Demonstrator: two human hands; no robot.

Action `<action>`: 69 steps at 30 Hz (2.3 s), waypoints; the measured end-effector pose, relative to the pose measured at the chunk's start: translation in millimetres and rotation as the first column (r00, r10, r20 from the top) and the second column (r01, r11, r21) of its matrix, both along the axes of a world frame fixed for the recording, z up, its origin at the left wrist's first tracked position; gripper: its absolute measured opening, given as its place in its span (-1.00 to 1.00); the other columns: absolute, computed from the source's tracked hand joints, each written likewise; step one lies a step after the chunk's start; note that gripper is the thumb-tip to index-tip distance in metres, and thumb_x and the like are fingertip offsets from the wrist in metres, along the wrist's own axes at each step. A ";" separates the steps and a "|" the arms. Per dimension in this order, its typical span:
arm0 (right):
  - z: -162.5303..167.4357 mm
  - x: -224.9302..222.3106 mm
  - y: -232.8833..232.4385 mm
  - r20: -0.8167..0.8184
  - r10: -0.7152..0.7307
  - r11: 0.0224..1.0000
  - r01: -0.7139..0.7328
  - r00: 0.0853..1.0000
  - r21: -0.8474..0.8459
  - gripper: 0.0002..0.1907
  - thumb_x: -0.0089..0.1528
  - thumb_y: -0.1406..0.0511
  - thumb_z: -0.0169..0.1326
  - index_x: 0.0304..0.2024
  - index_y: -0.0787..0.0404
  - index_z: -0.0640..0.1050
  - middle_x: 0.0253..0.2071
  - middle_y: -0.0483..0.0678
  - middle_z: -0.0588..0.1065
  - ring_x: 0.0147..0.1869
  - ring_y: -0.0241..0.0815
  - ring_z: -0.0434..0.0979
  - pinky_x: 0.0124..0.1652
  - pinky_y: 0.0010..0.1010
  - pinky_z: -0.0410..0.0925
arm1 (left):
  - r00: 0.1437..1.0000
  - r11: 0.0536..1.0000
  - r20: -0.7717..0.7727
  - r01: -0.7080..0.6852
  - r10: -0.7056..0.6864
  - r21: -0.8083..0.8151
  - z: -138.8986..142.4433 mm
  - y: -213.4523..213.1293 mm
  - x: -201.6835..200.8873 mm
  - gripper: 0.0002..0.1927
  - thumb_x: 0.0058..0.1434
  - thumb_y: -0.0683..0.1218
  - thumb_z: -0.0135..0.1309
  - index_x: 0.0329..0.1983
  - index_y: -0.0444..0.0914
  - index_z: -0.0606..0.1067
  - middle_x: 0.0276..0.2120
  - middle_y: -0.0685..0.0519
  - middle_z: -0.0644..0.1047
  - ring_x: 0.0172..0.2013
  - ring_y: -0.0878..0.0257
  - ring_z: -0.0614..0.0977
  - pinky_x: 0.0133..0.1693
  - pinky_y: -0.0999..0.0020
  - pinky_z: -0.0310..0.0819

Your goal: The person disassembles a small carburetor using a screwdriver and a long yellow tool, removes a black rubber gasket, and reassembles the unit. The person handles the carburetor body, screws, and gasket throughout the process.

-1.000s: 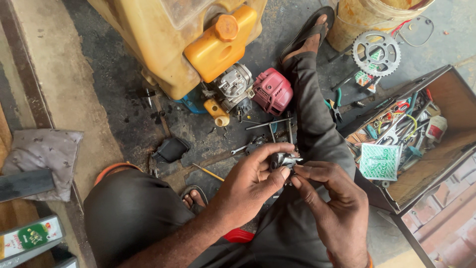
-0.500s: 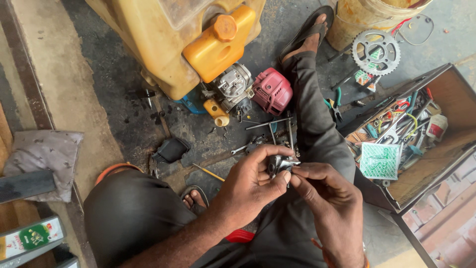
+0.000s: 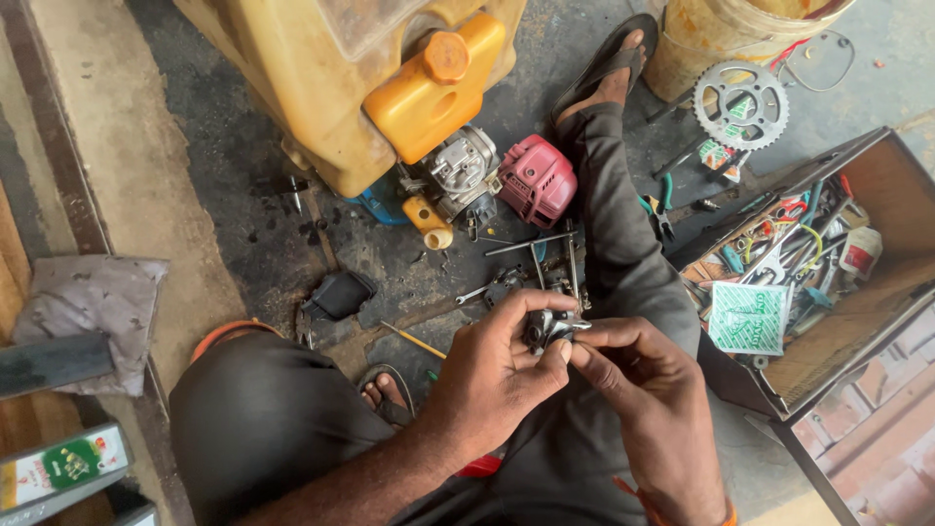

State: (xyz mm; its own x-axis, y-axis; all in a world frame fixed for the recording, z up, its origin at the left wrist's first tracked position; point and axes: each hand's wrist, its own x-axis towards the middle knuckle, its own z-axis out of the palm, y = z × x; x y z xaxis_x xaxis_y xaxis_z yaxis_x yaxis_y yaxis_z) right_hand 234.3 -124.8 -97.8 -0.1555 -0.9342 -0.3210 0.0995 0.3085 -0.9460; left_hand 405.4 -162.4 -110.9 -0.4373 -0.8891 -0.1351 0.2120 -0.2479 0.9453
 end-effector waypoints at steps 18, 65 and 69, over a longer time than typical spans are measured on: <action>-13.6 -32.3 7.1 -0.042 0.002 0.999 -0.004 0.999 -0.051 -0.81 0.21 0.48 0.18 -0.10 0.38 0.61 -0.07 -0.04 0.61 -0.02 -0.31 0.57 0.01 -0.46 0.42 | 0.922 0.986 0.350 0.154 -0.168 0.069 28.5 0.4 -12.5 -0.49 0.38 -0.21 -0.09 0.42 -0.23 0.33 -0.29 -0.26 0.54 -0.35 0.12 0.57 -0.29 0.26 0.46; -32.4 68.5 1.8 -0.342 -0.188 0.942 0.071 0.921 -0.327 -0.85 0.28 0.53 0.15 -0.09 0.40 0.58 -0.01 0.00 0.56 0.04 -0.32 0.56 0.04 -0.53 0.43 | 0.833 0.823 0.460 0.009 0.308 -0.568 4.6 9.5 47.4 -0.33 0.38 -0.21 -0.01 0.49 -0.52 0.08 0.22 -0.57 0.38 0.20 -0.34 0.53 0.09 0.11 0.59; -25.9 75.6 1.1 -0.488 -0.184 0.904 -0.049 0.853 -0.425 -0.86 0.27 0.53 0.17 -0.11 0.40 0.57 0.00 0.01 0.55 0.11 -0.28 0.58 0.12 -0.48 0.46 | 0.873 0.885 0.420 -0.028 0.248 -0.465 3.6 6.4 51.4 -0.33 0.32 -0.22 0.01 0.46 -0.50 0.13 0.22 -0.47 0.43 0.10 -0.26 0.59 0.00 0.12 0.62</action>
